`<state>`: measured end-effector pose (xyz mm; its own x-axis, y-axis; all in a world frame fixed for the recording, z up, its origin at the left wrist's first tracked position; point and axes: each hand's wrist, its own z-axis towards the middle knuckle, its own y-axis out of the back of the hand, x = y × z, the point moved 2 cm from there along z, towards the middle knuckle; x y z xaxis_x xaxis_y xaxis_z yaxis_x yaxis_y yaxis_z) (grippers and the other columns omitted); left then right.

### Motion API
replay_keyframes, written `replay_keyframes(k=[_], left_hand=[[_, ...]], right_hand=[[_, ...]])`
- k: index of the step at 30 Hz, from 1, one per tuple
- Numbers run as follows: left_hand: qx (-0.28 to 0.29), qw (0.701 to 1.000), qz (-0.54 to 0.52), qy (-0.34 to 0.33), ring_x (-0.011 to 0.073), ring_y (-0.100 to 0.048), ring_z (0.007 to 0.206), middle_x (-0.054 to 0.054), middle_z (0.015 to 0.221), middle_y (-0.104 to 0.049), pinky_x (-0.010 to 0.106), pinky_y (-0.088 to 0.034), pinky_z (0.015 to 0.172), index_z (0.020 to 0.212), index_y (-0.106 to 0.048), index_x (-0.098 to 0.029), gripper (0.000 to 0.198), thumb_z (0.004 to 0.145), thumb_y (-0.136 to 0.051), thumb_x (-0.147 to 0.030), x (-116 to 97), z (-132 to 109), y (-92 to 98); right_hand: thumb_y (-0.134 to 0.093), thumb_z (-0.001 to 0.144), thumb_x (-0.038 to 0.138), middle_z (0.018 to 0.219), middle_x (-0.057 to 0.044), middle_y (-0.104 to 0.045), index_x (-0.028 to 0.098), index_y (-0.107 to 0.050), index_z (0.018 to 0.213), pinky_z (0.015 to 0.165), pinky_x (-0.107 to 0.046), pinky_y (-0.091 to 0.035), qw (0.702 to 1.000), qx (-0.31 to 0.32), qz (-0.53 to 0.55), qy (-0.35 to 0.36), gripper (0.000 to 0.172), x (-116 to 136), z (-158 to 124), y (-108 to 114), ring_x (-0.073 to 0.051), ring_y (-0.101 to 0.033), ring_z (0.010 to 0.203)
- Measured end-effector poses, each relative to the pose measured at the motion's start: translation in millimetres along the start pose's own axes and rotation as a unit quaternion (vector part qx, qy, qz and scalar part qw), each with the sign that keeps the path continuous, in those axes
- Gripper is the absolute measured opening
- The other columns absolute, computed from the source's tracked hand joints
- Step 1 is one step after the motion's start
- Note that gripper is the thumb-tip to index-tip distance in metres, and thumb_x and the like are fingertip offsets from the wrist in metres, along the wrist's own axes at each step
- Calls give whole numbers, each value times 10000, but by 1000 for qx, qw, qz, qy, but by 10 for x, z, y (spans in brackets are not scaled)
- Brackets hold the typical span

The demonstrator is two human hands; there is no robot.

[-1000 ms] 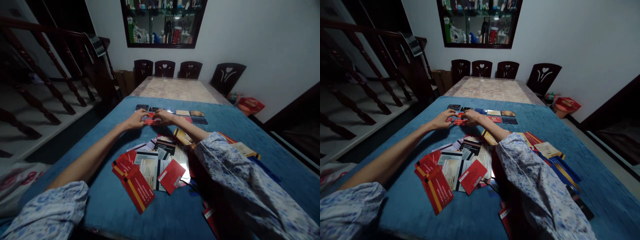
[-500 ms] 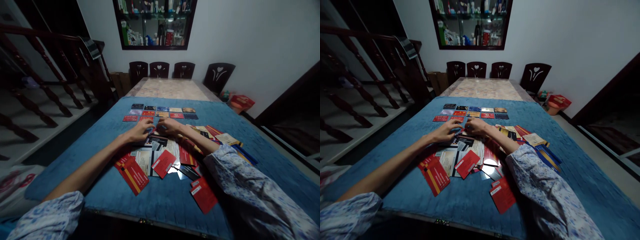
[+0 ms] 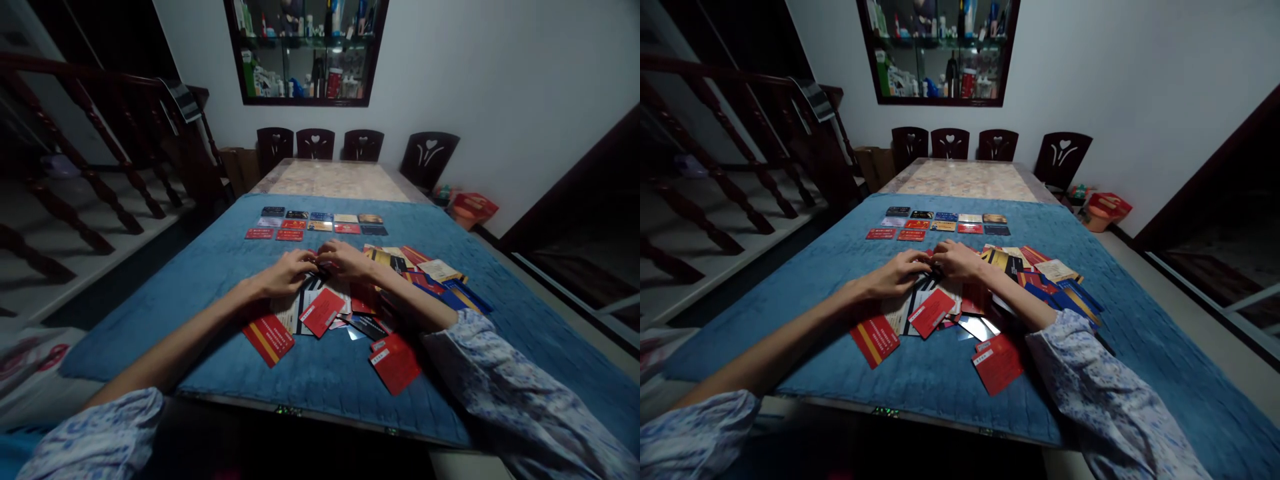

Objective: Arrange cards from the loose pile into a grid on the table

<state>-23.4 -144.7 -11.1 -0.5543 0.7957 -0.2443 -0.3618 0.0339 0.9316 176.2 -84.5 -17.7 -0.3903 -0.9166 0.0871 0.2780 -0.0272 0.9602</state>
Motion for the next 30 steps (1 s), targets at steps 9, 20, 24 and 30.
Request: replay_keyframes(k=[9, 20, 24, 30], left_hand=[[20, 999, -25, 5, 294, -483, 1296, 119, 1408, -537, 542, -391, 1100, 1242, -647, -242, 341, 913, -603, -315, -207, -242, 74], [16, 995, 2, -98, 380, -448, 1329, 154, 1499, -467, 621, -373, 1097, 1482, -466, -317, 719, 830, -673, -537, -461, -936, 179], [51, 988, 14, -145, 385, -432, 1329, 147, 1511, -465, 616, -375, 1097, 1460, -505, -343, 691, 824, -676, -553, -624, -943, 86], [36, 980, 41, -192, 361, -440, 1318, 144, 1464, -496, 574, -365, 1106, 1369, -587, -332, 530, 865, -638, -487, -567, -655, -77]], right_hand=[[-603, 890, 586, 1263, -161, -596, 217, -642, 1292, 944, -480, -434, 999, -10, 35, 26, 548, 463, -324, 121, -294, -494, 1103], [-592, 849, 686, 1470, -171, -483, 262, -495, 1488, 1088, -584, -303, 998, 7, 16, 55, 773, 806, -640, 82, -359, -378, 1326], [-579, 856, 690, 1454, -174, -500, 266, -515, 1474, 1080, -579, -315, 998, 7, 5, 68, 752, 918, -688, 22, -356, -381, 1323], [-496, 917, 668, 1423, -176, -521, 239, -559, 1426, 1075, -564, -324, 999, -6, -20, 31, 669, 851, -691, -69, -342, -385, 1312]])
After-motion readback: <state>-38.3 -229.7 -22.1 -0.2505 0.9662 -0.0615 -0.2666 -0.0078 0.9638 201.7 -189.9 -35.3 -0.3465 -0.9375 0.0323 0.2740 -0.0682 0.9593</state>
